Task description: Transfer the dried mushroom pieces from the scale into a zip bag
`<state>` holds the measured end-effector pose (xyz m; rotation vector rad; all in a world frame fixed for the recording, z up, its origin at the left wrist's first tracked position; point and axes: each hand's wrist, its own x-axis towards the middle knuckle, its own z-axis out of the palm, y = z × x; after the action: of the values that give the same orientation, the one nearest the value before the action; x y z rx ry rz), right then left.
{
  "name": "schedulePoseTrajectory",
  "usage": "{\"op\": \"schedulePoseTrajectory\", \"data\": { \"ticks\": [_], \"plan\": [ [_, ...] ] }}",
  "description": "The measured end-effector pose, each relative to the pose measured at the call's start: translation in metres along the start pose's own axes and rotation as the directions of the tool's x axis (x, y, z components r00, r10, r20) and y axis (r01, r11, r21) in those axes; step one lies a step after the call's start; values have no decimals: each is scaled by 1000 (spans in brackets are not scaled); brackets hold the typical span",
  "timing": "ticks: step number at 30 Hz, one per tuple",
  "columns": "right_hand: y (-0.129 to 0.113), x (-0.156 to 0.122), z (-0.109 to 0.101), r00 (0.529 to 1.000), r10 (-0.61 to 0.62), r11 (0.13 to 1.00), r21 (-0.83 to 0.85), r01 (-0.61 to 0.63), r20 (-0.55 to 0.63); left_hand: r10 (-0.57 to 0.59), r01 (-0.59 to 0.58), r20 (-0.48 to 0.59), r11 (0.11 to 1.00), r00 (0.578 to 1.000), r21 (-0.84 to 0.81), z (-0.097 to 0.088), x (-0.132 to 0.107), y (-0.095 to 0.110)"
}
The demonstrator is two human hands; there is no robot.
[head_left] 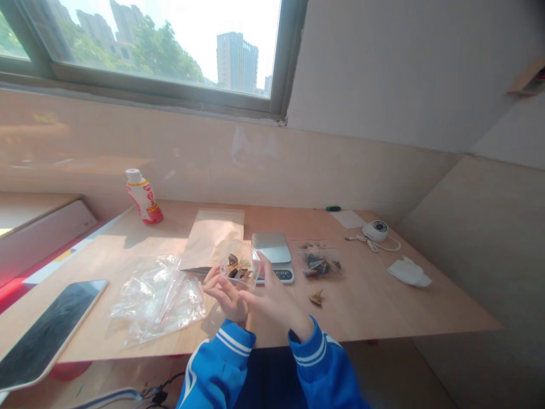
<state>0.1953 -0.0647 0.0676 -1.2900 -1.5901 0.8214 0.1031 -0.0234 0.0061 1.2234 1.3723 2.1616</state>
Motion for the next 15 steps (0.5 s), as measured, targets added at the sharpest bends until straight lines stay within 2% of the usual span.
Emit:
{"op": "schedulePoseTrajectory", "data": {
  "ticks": [3, 8, 12, 15],
  "plan": [
    [3, -1, 9, 1000, 19, 987, 158, -19, 1, 24, -25, -43, 999, 999, -26, 0, -1, -2],
    [2, 4, 5, 997, 2, 955, 297, 20, -74, 114, -107, 102, 992, 988, -69, -3, -1, -2],
    [1, 5, -10, 985, -10, 954, 292, 60, -170, 198, -199, 192, 980, 961, -13, -8, 3, 2],
    [1, 5, -22, 967, -23, 969, 232, 83, -252, 130, -137, 191, 990, 973, 23, -10, 6, 3]
  ]
}}
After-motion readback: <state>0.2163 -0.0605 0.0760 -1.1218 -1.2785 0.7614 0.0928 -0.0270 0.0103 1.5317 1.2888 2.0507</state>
